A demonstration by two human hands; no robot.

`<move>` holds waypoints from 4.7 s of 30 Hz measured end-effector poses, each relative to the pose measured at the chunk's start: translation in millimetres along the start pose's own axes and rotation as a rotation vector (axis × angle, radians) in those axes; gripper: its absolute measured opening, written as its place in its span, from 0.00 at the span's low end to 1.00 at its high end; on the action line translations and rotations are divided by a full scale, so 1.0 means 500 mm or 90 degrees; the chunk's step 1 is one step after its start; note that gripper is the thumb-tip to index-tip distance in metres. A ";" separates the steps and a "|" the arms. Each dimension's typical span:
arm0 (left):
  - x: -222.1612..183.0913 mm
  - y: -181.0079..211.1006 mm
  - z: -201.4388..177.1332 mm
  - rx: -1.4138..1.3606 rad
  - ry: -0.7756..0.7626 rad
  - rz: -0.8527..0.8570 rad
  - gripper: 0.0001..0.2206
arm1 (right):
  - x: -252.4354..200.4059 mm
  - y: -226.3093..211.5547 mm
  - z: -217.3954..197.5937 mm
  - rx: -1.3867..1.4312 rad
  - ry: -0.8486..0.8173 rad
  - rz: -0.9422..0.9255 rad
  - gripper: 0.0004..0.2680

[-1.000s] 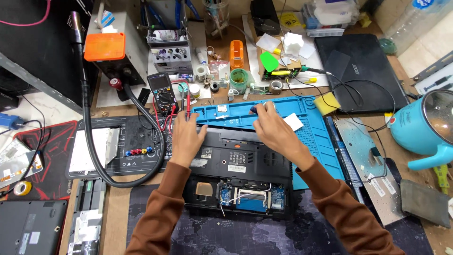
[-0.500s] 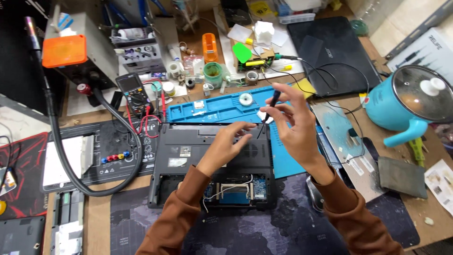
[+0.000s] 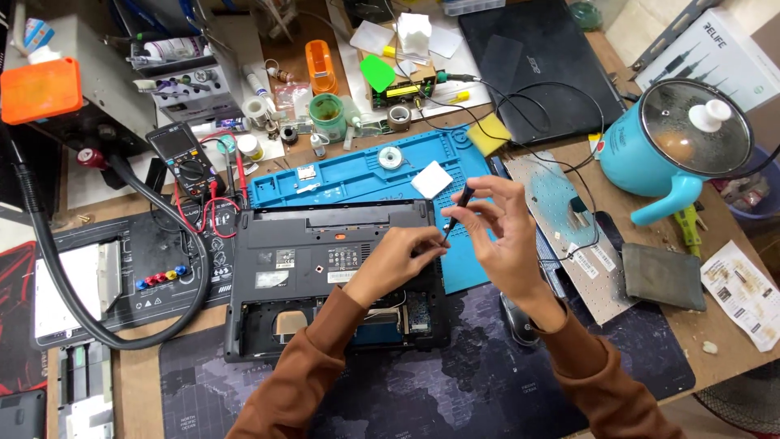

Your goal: Disassembling a laptop by removing screws and prying off the back panels using a screwdriver

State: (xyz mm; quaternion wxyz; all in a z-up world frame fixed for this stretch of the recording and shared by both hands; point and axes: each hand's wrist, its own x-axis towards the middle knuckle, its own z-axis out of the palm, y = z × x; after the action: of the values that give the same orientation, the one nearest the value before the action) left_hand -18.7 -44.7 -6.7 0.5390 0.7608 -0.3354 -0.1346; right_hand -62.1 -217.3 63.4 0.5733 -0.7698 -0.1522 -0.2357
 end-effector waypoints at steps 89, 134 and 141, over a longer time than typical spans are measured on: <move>-0.071 0.085 -0.019 -0.126 -0.112 0.124 0.12 | -0.081 -0.045 -0.057 0.180 -0.303 0.039 0.08; -0.075 0.013 -0.008 0.023 -0.172 -0.056 0.07 | -0.069 -0.073 -0.066 0.176 -0.201 0.024 0.13; -0.075 0.030 -0.022 -0.033 -0.080 -0.079 0.02 | -0.059 -0.084 -0.063 0.133 -0.121 -0.003 0.14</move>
State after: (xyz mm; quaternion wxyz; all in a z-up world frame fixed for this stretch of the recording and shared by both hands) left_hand -45.9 -14.9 5.1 0.5268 0.7562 -0.3171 -0.2237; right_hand -113.8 -234.1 88.9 0.6326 -0.7247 -0.2309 -0.1458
